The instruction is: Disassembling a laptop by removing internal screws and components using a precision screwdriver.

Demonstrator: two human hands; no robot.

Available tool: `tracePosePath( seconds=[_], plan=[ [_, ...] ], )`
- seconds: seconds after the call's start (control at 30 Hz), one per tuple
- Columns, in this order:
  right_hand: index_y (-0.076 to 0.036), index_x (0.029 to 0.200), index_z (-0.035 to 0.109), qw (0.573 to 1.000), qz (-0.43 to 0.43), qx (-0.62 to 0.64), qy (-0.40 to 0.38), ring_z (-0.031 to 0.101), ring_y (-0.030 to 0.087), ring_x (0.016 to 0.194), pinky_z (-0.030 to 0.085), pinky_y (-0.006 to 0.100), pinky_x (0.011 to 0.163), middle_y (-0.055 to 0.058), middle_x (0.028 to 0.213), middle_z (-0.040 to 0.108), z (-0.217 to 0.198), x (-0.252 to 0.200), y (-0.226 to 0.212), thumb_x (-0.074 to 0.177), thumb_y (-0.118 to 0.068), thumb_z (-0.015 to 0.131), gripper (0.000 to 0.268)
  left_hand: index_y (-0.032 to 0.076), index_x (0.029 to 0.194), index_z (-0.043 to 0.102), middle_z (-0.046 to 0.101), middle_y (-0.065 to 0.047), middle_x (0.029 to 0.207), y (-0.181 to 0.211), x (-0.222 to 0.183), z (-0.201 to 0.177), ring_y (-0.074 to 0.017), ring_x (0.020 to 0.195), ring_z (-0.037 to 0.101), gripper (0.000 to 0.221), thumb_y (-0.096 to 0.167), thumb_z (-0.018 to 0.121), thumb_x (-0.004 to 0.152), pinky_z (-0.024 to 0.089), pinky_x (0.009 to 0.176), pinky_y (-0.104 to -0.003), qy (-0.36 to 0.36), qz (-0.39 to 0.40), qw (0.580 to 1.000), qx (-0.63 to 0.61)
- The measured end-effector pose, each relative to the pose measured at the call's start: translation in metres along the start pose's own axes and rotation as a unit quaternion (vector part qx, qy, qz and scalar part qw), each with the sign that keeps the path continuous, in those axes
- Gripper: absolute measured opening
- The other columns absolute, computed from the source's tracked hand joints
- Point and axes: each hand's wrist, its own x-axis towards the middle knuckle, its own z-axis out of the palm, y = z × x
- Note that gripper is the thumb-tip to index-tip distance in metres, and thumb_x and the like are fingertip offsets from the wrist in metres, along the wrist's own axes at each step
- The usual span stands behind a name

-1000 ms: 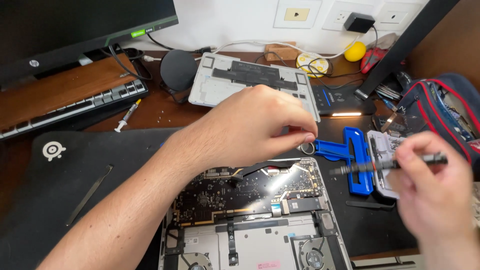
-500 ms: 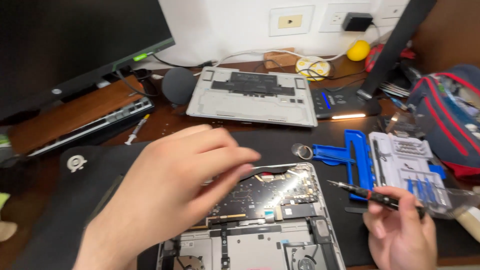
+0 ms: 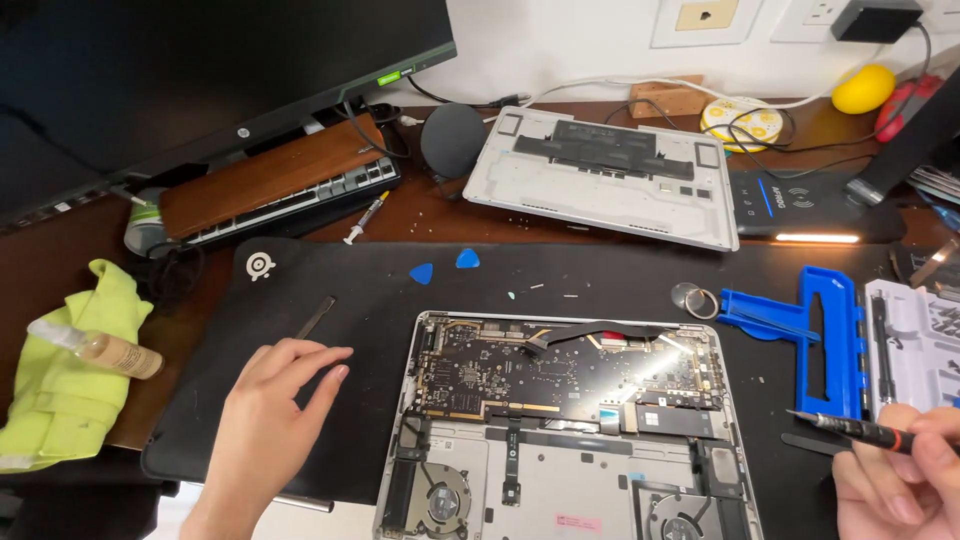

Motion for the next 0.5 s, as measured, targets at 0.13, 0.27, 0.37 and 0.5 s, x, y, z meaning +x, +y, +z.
tracePosePath(
  seconds=[0.13, 0.27, 0.37, 0.5],
  plan=[
    [-0.019, 0.102, 0.066, 0.999, 0.006, 0.048, -0.004, 0.044, -0.005, 0.051, 0.03, 0.007, 0.046, -0.009, 0.078, 0.049, -0.005, 0.002, 0.002, 0.112, -0.019, 0.054, 0.015, 0.023, 0.113, 0.081, 0.069, 0.009, 0.104, -0.009, 0.002, -0.001, -0.0161, 0.092, 0.06, 0.023, 0.022, 0.067, 0.095, 0.053, 0.078, -0.033, 0.022, 0.012, 1.0, -0.006],
    [0.004, 0.104, 0.074, 0.944, 0.002, 0.278, -0.177, 0.057, 0.01, 0.057, 0.041, 0.016, 0.051, 0.006, 0.084, 0.056, -0.04, 0.018, 0.018, 0.103, 0.001, 0.055, 0.02, 0.019, 0.114, 0.08, 0.069, 0.006, 0.102, -0.011, 0.002, -0.004, -0.0178, 0.09, 0.06, 0.022, 0.02, 0.067, 0.096, 0.053, 0.081, -0.035, 0.043, 0.039, 0.998, -0.017],
    [-0.002, 0.106, 0.076, 0.959, 0.002, 0.24, -0.148, 0.056, 0.007, 0.057, 0.04, 0.014, 0.052, 0.004, 0.084, 0.056, -0.032, 0.01, 0.012, 0.113, -0.008, 0.052, 0.025, 0.019, 0.113, 0.08, 0.069, 0.006, 0.103, -0.014, 0.003, -0.001, -0.0185, 0.087, 0.058, 0.022, 0.019, 0.063, 0.099, 0.052, 0.077, -0.034, 0.053, 0.047, 0.997, -0.026],
    [-0.007, 0.113, 0.073, 0.984, 0.007, 0.158, -0.084, 0.055, 0.001, 0.055, 0.039, 0.009, 0.05, -0.002, 0.081, 0.056, -0.017, 0.005, 0.004, 0.112, -0.014, 0.059, 0.016, 0.013, 0.122, 0.075, 0.073, 0.0, 0.111, -0.01, 0.007, -0.002, -0.0211, 0.099, 0.062, 0.044, 0.028, 0.036, 0.108, 0.048, 0.094, -0.037, 0.002, 0.023, 0.995, -0.093]
  ],
)
